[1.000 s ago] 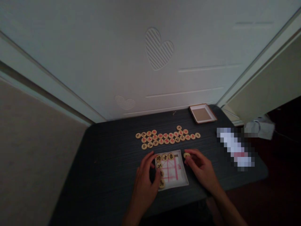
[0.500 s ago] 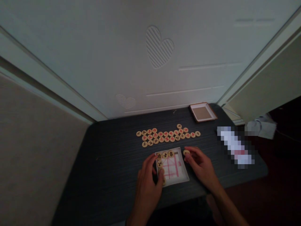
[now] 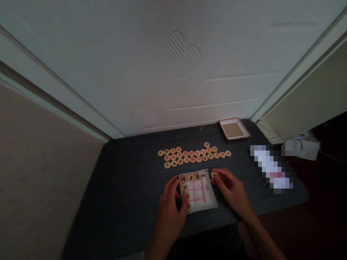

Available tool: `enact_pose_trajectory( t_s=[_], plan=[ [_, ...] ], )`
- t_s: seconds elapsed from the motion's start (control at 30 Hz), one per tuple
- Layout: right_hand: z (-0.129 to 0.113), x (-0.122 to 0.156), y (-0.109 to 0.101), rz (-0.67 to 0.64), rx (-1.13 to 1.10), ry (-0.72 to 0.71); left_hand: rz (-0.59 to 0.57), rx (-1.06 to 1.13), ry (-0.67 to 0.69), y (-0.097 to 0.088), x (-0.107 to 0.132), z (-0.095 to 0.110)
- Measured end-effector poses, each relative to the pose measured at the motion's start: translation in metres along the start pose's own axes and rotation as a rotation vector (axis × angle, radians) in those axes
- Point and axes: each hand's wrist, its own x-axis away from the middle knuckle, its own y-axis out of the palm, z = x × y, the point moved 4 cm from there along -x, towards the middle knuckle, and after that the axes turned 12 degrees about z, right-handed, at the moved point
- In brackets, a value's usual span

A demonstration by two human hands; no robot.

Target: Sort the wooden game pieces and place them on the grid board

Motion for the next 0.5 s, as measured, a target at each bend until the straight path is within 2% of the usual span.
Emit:
enact_pose_trajectory(
  t_s=[0.3,0.5],
  plan=[
    [0.002,0.000,0.000,0.006,-0.036,-0.001,0.110,0.008,0.025,-0.013,-0.004,0.010],
    [0.003,0.001,-0.002,0.057,-0.102,0.134,0.094,0.062,0.119,-0.017,-0.003,0.030]
  ],
)
